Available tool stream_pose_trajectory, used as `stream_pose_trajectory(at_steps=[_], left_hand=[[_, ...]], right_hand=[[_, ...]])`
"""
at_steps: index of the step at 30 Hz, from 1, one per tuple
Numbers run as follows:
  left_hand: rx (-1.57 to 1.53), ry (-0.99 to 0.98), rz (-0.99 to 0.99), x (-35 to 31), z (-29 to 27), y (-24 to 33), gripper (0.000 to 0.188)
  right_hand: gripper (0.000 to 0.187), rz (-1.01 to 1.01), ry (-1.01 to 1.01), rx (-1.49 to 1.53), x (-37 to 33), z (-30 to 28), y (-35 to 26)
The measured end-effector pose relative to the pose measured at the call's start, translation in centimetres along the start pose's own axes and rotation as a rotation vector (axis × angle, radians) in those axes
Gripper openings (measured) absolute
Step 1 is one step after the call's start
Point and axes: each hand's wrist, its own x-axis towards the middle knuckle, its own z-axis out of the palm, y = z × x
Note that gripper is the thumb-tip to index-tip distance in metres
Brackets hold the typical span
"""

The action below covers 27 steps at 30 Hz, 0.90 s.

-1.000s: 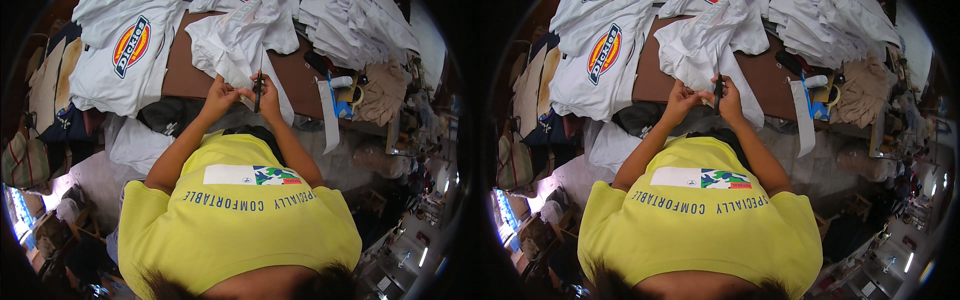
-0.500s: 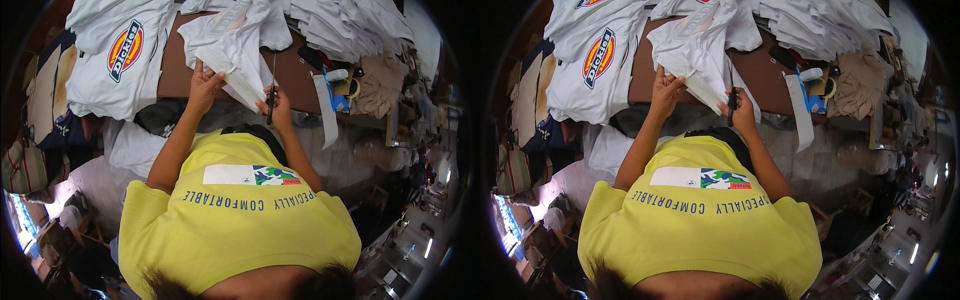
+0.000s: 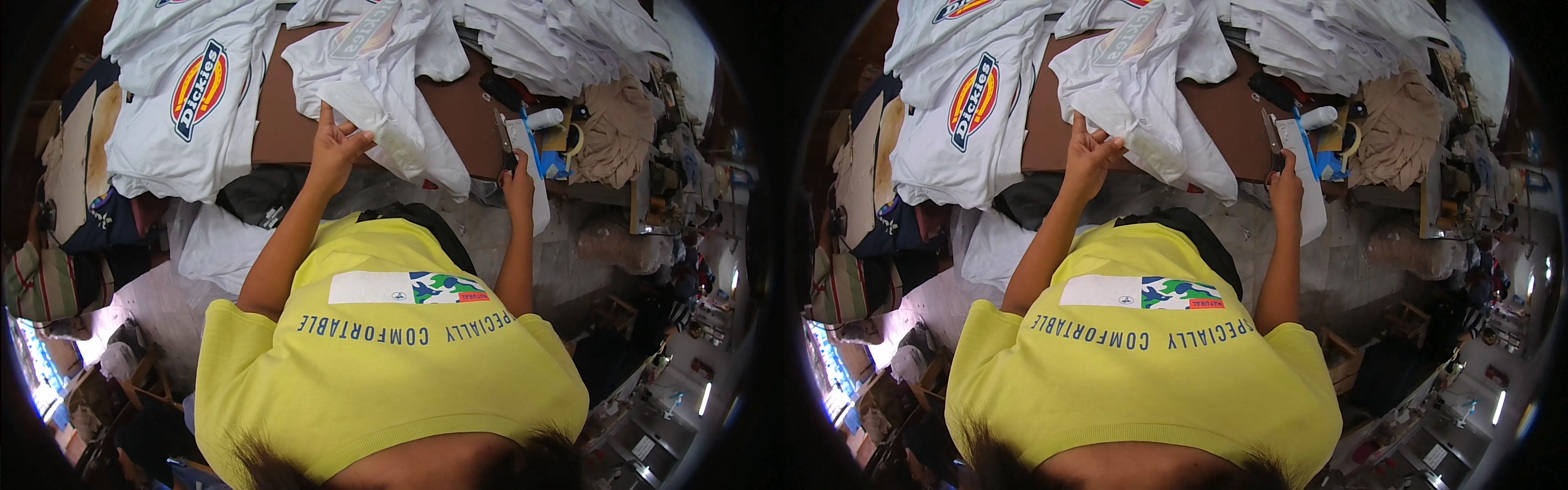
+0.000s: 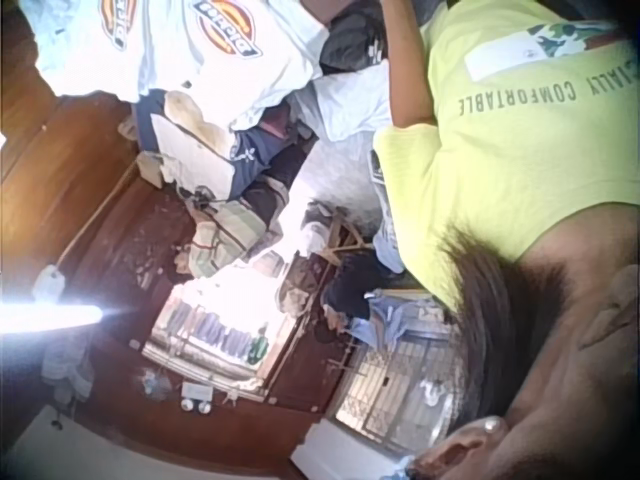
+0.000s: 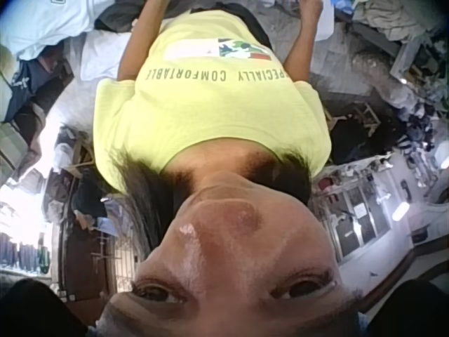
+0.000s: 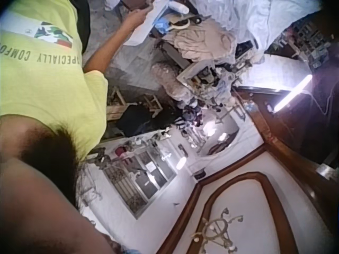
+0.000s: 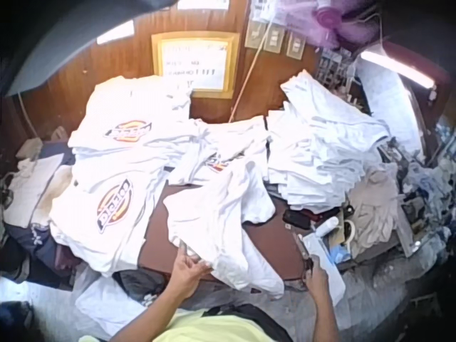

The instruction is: The person uses shears to trim a loose thread from a white shirt, folds the garment, and places it into a stack on a workspace, before writing on a piece of paper.

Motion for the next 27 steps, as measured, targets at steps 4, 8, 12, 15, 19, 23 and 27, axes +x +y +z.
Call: stream_pose_trajectory(at_steps=[4, 8, 12, 15, 19, 23, 27], left_hand=[[0.027, -0.054, 0.037, -0.1, 0.9, -0.4, 0.093], [0.153, -0.086, -0.013, -0.1, 0.7, -0.9, 0.094], [0.106, -0.113, -0.003, -0.3, 1.7, -1.4, 0.095], [0.104, -0.137, -0.012, -0.4, 3.0, -0.9, 0.095], [0.054, -0.132, 0.026, -0.6, 3.9, -0.8, 0.089], [0.546, -0.042, 0.052, -0.1, 1.6, -1.1, 0.074], [1.162, 0.130, 0.683, -0.4, 3.0, 0.8, 0.051]], right_hand=[[0.028, -0.092, 0.059, -0.205, 1.9, 1.6, 2.6], [0.017, -0.190, 0.075, -0.174, 2.3, 0.9, -0.2], [0.029, -0.376, -0.081, 0.537, -1.0, -1.2, -9.4], [0.038, -0.666, 0.033, 0.543, -3.7, -1.1, -14.1], [0.033, -0.691, 0.110, 0.600, -4.6, 0.1, -16.0], [0.022, -0.609, 0.055, 0.692, -3.9, -0.4, -15.5], [0.016, -0.466, -0.263, 0.827, -2.9, -0.7, -14.5]])
